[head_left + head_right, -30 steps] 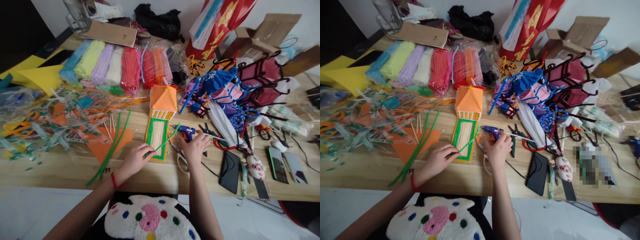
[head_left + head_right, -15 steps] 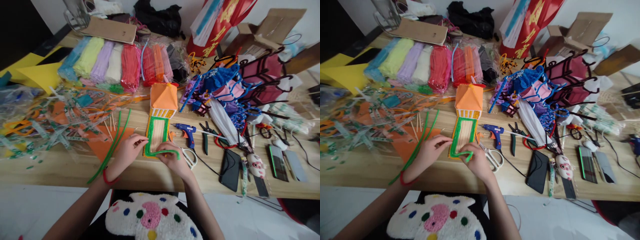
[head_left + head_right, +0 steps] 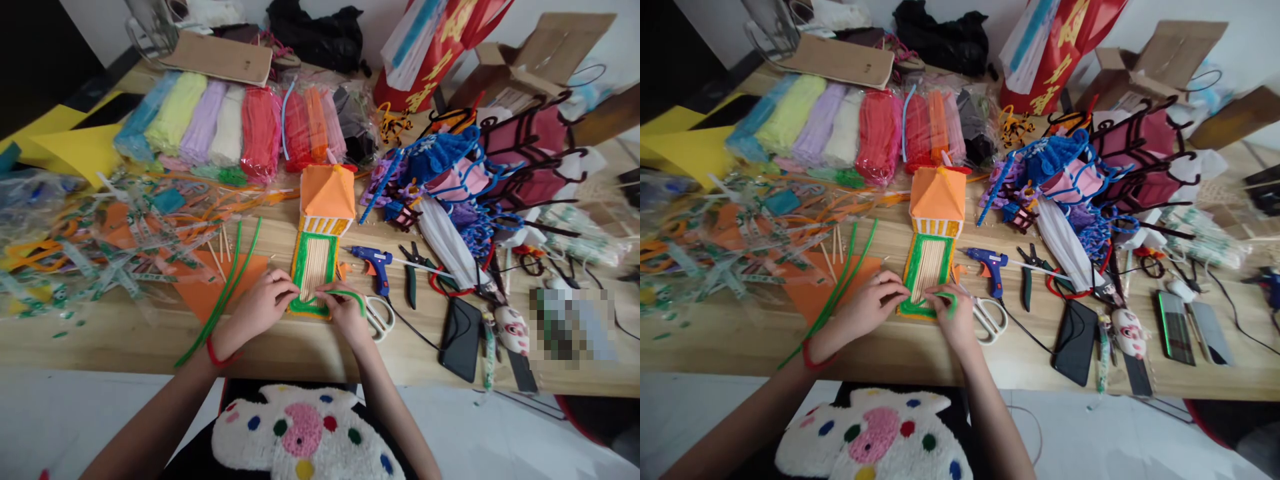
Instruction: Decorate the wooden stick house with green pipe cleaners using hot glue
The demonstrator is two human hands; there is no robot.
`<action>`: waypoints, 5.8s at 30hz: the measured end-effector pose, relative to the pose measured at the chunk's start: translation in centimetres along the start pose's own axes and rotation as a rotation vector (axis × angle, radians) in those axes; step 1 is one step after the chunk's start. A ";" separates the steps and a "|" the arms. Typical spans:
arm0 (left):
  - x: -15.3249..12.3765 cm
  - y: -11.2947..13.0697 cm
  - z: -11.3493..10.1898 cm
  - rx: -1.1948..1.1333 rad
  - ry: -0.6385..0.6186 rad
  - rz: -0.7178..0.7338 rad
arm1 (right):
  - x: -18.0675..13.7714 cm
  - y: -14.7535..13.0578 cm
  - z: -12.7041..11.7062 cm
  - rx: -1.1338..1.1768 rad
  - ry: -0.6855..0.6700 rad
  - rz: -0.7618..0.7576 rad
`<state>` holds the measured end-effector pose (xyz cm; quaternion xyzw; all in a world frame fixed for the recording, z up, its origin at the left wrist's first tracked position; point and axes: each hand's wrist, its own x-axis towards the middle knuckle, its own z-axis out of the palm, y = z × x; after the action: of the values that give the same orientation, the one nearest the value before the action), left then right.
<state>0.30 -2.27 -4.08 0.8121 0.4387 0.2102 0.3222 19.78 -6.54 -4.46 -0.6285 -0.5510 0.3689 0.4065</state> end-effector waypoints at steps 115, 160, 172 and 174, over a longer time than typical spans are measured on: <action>2.5 1.2 0.3 0.165 -0.297 0.196 | -1.6 -0.3 -2.5 -0.436 -0.081 0.100; 2.8 1.0 -0.1 0.188 -0.343 0.263 | -0.9 0.1 -2.2 -0.558 -0.080 0.082; 2.8 1.2 -0.1 0.264 -0.349 0.312 | -0.1 -0.2 -1.7 -0.546 -0.097 0.053; 2.8 1.3 -0.2 0.270 -0.355 0.309 | 0.2 -0.2 -1.5 -0.531 -0.116 0.038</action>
<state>2.40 -0.41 -2.84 0.9292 0.2702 0.0510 0.2470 21.08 -6.46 -3.67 -0.7012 -0.6388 0.2545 0.1883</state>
